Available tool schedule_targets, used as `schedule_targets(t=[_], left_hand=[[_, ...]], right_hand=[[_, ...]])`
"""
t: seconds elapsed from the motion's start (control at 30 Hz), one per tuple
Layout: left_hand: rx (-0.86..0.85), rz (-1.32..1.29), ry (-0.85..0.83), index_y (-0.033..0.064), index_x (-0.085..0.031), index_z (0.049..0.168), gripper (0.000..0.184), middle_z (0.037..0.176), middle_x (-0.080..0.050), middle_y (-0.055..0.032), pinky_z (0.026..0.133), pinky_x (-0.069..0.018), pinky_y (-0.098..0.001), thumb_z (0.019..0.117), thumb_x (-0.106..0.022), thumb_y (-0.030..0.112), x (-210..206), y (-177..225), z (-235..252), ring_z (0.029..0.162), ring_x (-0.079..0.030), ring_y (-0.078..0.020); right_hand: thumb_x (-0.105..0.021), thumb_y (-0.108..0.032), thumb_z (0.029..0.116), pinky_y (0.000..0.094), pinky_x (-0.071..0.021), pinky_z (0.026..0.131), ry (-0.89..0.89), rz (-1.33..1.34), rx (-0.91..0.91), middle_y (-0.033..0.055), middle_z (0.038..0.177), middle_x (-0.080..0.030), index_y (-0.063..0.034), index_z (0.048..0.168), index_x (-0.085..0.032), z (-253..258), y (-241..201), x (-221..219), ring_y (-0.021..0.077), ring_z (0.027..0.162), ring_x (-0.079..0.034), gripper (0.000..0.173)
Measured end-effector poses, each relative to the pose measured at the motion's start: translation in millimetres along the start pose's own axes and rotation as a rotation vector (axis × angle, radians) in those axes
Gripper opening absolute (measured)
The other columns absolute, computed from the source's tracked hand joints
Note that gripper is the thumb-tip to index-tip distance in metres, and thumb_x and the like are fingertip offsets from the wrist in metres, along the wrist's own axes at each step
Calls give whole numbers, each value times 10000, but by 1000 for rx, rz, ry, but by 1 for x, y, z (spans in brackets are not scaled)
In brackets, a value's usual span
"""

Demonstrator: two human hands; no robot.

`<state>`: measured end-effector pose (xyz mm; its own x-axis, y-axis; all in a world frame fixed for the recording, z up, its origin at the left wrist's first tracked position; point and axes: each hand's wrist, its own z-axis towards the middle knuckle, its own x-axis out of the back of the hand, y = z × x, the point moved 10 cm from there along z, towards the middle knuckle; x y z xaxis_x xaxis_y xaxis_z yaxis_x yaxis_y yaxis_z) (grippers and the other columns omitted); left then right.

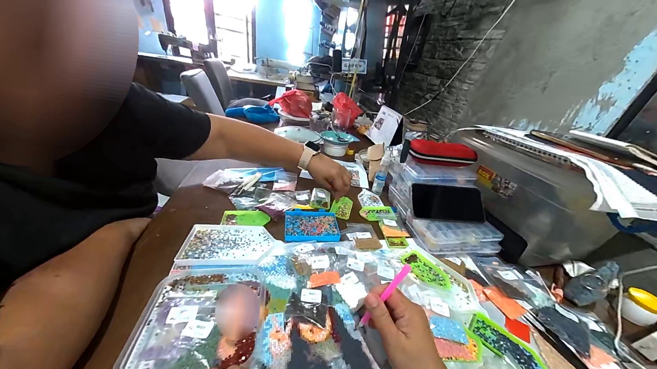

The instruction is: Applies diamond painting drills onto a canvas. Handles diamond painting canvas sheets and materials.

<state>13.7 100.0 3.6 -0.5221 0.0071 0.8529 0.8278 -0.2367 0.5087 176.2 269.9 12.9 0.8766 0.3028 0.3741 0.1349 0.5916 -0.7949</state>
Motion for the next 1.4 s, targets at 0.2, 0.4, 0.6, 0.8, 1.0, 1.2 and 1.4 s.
schedule_targets(t=[0.2, 0.4, 0.6, 0.8, 1.0, 1.2, 1.4], left_hand=[[-30, -48, 87, 36, -705, 1258, 495, 1105, -657, -228, 874, -497, -603, 867, -791, 326, 5, 5, -4, 994, -631, -423], [-33, 14, 79, 38, -709, 1239, 479, 1118, -657, -245, 855, -510, -614, 882, -768, 352, 2, 7, -2, 995, -640, -440], [-108, 30, 164, 37, -715, 1210, 464, 1085, -667, -228, 795, -532, -579, 888, -761, 369, 4, 8, -3, 963, -652, -423], [-119, 47, 187, 48, -718, 1207, 463, 1079, -669, -217, 786, -533, -574, 877, -769, 370, 3, 7, -3, 960, -653, -415], [-121, 57, 183, 49, -715, 1207, 461, 1079, -669, -217, 779, -534, -572, 874, -770, 364, 2, 8, -2, 963, -655, -412], [-116, 55, 175, 48, -716, 1210, 456, 1090, -674, -220, 798, -535, -585, 880, -768, 358, 3, 8, -2, 977, -656, -421], [-110, 55, 160, 42, -720, 1206, 459, 1086, -674, -229, 802, -535, -586, 880, -770, 360, 3, 9, -1, 967, -658, -425]], right_hand=[[-457, -353, 1097, 143, -479, 619, -165, 145, 255, -12, 760, -584, -29, 961, -615, -23, -51, -25, -35, 669, -549, 386], [-460, -336, 1098, 141, -472, 609, -292, 164, 379, 43, 719, -564, -15, 958, -586, -42, -65, -44, 3, 636, -548, 373], [-483, -325, 1091, 133, -474, 609, -314, 156, 388, 33, 723, -584, -21, 955, -602, -43, -63, -47, -7, 636, -557, 353], [-498, -301, 1089, 139, -487, 628, -349, 162, 412, 48, 736, -596, -9, 944, -605, -44, -65, -50, 5, 658, -574, 343], [-496, -295, 1089, 131, -484, 634, -361, 176, 424, 49, 733, -600, -5, 939, -603, -45, -65, -52, -2, 662, -576, 344], [-498, -289, 1089, 133, -485, 638, -369, 180, 423, 54, 744, -603, 1, 941, -609, -45, -65, -53, 1, 669, -575, 344], [-494, -302, 1089, 129, -488, 636, -368, 187, 394, 50, 745, -605, 3, 946, -608, -42, -64, -53, -6, 669, -580, 355]])
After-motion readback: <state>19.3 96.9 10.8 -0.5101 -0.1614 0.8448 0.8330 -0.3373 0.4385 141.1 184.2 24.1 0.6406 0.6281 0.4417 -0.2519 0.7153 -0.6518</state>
